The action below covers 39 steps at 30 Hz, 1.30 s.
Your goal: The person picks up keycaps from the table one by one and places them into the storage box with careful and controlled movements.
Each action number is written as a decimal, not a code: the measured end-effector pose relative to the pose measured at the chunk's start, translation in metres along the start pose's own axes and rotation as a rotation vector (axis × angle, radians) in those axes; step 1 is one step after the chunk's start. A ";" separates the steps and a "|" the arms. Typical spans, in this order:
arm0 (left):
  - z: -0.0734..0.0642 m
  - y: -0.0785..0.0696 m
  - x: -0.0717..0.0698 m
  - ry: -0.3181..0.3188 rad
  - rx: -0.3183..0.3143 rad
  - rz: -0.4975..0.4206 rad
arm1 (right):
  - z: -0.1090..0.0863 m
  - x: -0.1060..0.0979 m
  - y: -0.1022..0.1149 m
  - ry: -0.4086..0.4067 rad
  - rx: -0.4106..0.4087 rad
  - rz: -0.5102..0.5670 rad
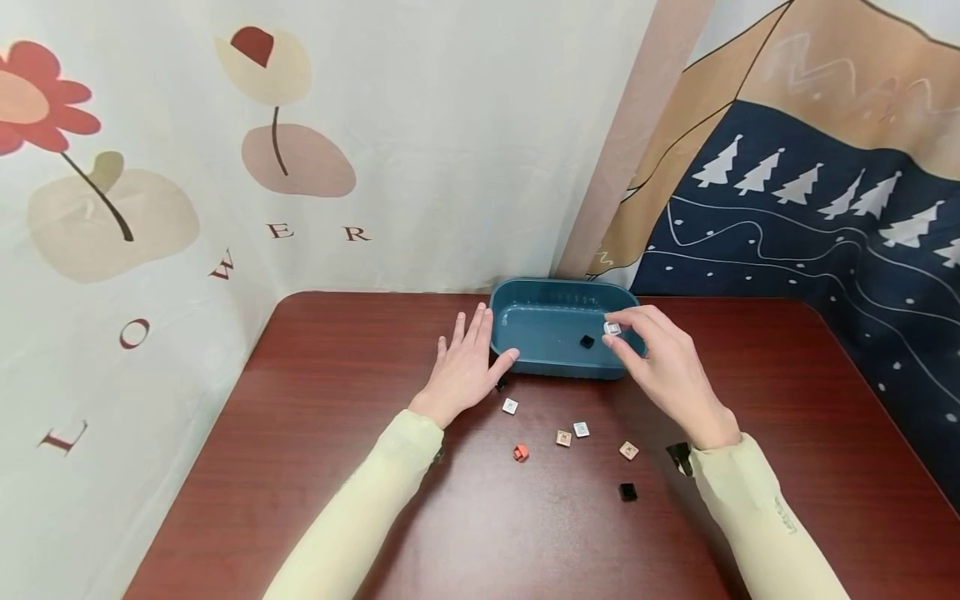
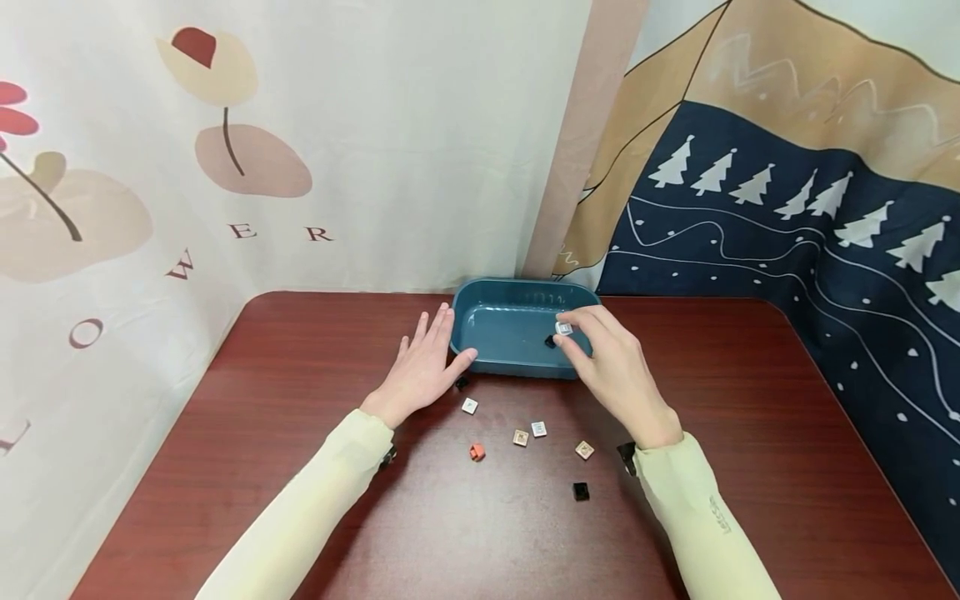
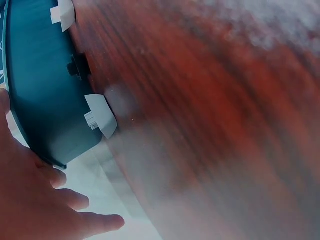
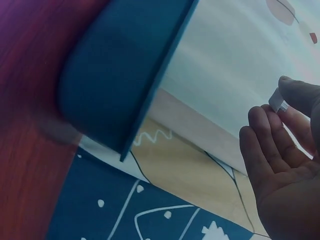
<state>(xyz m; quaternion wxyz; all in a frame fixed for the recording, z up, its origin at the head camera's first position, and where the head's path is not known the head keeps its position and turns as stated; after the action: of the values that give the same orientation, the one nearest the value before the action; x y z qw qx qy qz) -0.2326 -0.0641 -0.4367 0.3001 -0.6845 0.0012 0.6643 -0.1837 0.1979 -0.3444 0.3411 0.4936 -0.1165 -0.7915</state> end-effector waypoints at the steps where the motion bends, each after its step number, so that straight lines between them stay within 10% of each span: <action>1: 0.000 0.000 0.000 -0.001 -0.001 -0.001 | 0.001 0.002 -0.001 0.001 0.003 0.005; 19: 0.000 -0.001 0.000 -0.006 -0.003 0.024 | 0.009 0.030 -0.032 0.090 0.146 0.019; 39: 0.000 -0.001 0.000 0.002 -0.003 0.040 | 0.007 0.054 -0.049 0.305 0.129 -0.161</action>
<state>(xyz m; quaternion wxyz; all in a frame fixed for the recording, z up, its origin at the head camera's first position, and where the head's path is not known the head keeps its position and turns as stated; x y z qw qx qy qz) -0.2320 -0.0629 -0.4365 0.2860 -0.6855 0.0141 0.6694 -0.2255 0.1982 -0.4046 0.2581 0.6363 -0.0742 -0.7232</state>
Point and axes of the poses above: each hand's wrist, its own z-axis towards the middle knuckle, its own x-axis out of the palm, y = z × x, the point moved 6 cm from there along z, towards the middle knuckle, and after that the axes turned 9 degrees about x, right-handed, at the moved point
